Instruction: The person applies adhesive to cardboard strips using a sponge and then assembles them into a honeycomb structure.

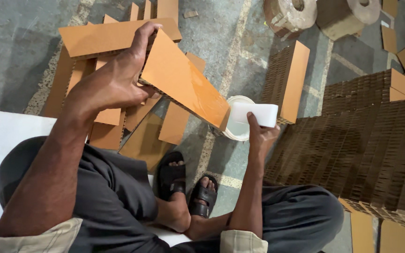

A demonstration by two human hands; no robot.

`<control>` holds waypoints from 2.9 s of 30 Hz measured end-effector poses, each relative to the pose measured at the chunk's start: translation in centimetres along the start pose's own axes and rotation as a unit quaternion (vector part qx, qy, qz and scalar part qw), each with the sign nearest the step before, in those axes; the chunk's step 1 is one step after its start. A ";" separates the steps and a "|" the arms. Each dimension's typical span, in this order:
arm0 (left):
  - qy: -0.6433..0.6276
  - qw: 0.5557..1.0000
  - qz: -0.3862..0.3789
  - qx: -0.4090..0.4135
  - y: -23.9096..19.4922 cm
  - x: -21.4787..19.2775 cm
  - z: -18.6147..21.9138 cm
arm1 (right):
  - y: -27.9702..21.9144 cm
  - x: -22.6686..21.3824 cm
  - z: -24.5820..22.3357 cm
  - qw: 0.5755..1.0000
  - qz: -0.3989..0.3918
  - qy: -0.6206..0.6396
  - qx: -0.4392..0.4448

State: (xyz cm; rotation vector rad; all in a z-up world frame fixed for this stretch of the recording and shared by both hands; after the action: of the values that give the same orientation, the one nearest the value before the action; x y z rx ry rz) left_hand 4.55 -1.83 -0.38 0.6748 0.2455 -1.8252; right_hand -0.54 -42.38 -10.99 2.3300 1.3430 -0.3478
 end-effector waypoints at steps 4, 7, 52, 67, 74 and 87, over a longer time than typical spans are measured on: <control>-0.008 1.000 -0.011 0.000 0.4 0.1 0.1 | -0.4 0.3 0.8 0.998 0.015 0.043 0.046; 0.001 1.000 -0.006 -0.015 0.3 0.1 0.0 | -0.5 0.3 1.0 0.994 0.025 0.107 0.024; 0.044 0.991 -0.040 -0.123 0.0 0.1 -2.0 | -4.5 -2.1 -6.5 0.964 -0.147 -0.184 -0.126; 0.046 0.999 0.000 -0.028 0.0 -0.2 -0.6 | -4.3 -0.2 -9.4 0.959 -0.215 -0.120 -0.140; 0.008 0.985 -0.054 -0.165 -0.4 0.0 -0.8 | -3.9 2.1 -11.4 0.962 -0.211 -0.009 -0.172; 0.032 0.993 -0.035 -0.105 0.0 -0.3 -0.4 | -3.0 -3.1 -1.9 0.987 -0.114 -0.066 0.088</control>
State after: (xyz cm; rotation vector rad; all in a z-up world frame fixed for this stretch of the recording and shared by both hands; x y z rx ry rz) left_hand 4.76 -1.37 -0.50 0.5831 0.5007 -1.8146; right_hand -4.66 -42.51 -8.69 2.2460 1.5723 -0.7052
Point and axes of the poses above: each hand's wrist, its own y-axis towards the middle knuckle, its own x-axis out of the palm, z = x × y, the point moved 5 cm from there along y, towards the middle knuckle
